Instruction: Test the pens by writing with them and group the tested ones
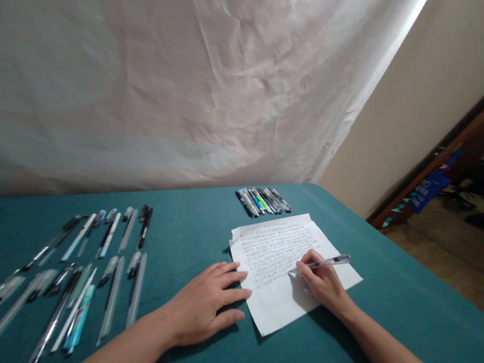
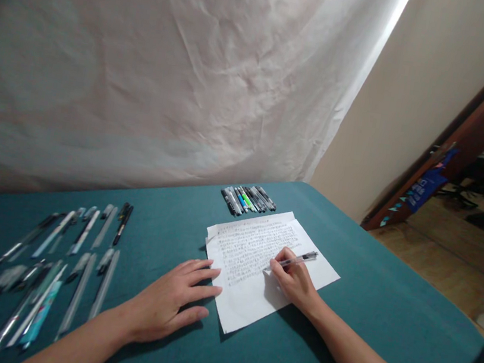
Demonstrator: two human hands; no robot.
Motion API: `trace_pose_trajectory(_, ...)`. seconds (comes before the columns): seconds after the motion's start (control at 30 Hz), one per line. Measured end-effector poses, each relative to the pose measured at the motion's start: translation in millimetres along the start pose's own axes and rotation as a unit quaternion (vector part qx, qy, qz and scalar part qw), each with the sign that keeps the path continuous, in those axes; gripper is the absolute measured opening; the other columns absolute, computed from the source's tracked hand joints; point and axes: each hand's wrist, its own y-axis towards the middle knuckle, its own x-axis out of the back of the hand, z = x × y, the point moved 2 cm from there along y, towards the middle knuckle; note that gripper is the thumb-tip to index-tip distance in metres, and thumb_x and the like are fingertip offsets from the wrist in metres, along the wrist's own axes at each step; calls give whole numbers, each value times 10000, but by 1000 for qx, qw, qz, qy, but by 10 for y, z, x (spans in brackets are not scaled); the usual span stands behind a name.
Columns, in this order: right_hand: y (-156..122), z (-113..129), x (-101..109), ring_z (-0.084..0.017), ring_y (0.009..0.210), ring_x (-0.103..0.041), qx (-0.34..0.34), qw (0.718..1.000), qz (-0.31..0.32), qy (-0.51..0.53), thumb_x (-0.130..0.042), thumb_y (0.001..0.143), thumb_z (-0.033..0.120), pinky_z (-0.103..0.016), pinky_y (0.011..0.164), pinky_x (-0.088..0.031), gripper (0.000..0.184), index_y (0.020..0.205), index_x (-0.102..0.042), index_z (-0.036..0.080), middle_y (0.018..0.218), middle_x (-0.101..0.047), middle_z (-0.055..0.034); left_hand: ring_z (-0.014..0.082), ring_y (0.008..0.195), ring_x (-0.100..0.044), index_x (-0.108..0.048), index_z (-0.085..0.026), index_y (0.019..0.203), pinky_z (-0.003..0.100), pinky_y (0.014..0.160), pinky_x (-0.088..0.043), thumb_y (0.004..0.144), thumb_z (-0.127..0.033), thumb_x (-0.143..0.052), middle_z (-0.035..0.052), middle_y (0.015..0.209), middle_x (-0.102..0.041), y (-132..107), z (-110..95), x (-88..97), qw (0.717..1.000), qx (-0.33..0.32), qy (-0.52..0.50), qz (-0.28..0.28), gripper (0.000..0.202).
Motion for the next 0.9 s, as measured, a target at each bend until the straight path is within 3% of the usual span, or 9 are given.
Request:
trace_pose_trajectory(0.4,-10,65,-2,-113,531,-418,19,1000,-3,-14,-483,801,289,-236,491,-345,165,672,-451,192,590,-448,23,247,1240,-360,-483,-297,1218,482,1024,-237,862,-427,-415,52,1339,-431,-14,1,-7,1000,-8,-13,-21,385)
trace_pose_trajectory(0.9,-13,11,-7,-110,512,-412,13,1000,1,3,-489,802,320,-233,474,-333,188,668,-452,192,573,-442,30,242,1243,-356,-482,-299,1217,484,1024,-235,868,-427,-400,52,1342,-426,-9,-8,-4,1000,-4,-6,-15,381)
